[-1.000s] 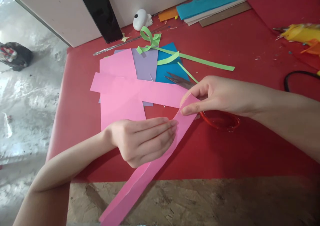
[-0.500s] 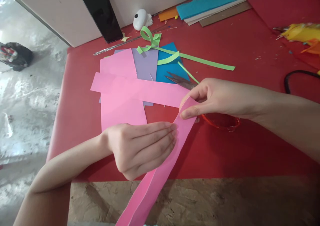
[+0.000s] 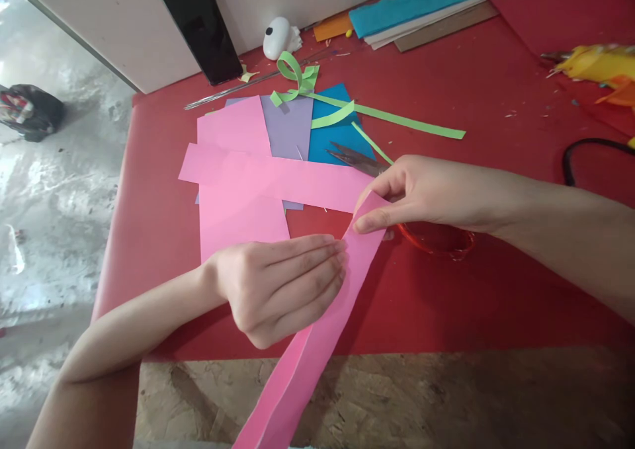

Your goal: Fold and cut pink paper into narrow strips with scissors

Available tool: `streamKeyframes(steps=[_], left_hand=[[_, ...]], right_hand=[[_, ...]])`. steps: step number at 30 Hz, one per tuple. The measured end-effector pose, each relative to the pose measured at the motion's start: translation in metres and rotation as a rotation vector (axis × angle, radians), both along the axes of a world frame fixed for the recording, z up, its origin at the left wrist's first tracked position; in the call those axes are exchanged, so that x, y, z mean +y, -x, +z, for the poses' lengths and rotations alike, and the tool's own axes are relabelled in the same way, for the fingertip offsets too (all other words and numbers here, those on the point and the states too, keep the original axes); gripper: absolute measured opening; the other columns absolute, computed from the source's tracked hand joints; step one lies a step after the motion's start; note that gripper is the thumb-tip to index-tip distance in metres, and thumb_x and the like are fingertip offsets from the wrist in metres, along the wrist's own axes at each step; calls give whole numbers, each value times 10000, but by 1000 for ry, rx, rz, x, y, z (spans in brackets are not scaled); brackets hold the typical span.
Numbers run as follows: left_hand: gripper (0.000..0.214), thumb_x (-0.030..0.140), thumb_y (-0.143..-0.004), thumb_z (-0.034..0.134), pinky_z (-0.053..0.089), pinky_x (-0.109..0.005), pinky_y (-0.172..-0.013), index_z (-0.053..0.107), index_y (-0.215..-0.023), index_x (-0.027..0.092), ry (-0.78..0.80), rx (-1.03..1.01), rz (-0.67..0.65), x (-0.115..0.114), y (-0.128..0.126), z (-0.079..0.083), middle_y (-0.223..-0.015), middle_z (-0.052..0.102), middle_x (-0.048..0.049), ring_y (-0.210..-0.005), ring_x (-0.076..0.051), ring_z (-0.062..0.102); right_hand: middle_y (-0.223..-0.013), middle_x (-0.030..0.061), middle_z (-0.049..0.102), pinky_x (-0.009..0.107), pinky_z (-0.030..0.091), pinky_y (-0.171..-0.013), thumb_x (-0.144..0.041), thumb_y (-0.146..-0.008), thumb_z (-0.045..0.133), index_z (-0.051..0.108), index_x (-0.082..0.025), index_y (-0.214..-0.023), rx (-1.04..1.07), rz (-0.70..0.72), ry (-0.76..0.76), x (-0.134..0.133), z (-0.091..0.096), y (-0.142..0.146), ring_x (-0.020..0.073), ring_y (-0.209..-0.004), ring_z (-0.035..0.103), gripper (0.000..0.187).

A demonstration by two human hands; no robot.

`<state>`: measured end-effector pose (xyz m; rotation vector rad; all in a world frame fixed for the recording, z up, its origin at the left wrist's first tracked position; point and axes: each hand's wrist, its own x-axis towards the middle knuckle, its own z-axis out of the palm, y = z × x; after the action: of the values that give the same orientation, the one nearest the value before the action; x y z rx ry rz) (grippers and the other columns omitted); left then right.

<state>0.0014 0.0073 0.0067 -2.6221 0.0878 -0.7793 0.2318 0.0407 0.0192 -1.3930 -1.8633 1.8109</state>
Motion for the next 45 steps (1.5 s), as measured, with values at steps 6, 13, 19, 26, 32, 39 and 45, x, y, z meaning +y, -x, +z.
streamKeyframes(steps=[6,13,19,26,32,39,45], left_hand=[[182,36,-863,570,665,-263,-825,703,-771,118,-12,42,9,7,-9,0,-763,775,-21,-804,-172,763],[281,2,-913,433,657,-281,-800,664,-775,82,-35,89,66,25,-1,-13,-746,755,-65,-746,-164,750],[239,-14,-893,457,651,-281,-782,644,-776,77,-43,90,89,35,6,-25,-703,733,-55,-683,-150,729],[205,-19,-889,509,643,-258,-806,596,-752,107,-3,45,112,37,6,-32,-691,718,-24,-698,-124,728],[134,-6,-872,561,643,-281,-829,596,-789,93,40,42,170,36,7,-35,-745,733,-40,-787,-152,744],[174,5,-902,523,634,-244,-768,551,-773,118,82,42,187,37,6,-36,-743,716,-32,-815,-147,741],[155,7,-909,489,631,-244,-665,563,-823,112,103,62,209,38,8,-38,-813,727,-53,-707,-139,725]], right_hand=[[-470,-43,414,272,278,-515,-332,-704,724,474,-185,-458,-272,106,-146,18,1,12,76,-485,370,381],[-516,-12,456,285,253,-530,-288,-736,709,508,-157,-490,-560,319,-283,54,13,48,98,-551,413,344],[-544,2,540,264,363,-582,-283,-681,763,601,-126,-571,-709,389,-357,66,16,73,142,-638,546,250],[-778,90,652,353,444,-778,-380,-794,642,649,-147,-661,-757,163,-665,49,22,52,280,-956,621,269],[-770,76,685,348,379,-594,-361,-818,581,678,-209,-761,-733,-110,-790,16,13,9,268,-757,628,189],[-916,122,716,384,435,-624,-296,-901,454,691,-174,-866,-700,-168,-884,-25,-8,-26,267,-792,641,268],[-1095,126,728,420,527,-930,-153,-941,360,696,-135,-1071,-467,25,-1171,-44,-30,-14,251,-1037,660,361]])
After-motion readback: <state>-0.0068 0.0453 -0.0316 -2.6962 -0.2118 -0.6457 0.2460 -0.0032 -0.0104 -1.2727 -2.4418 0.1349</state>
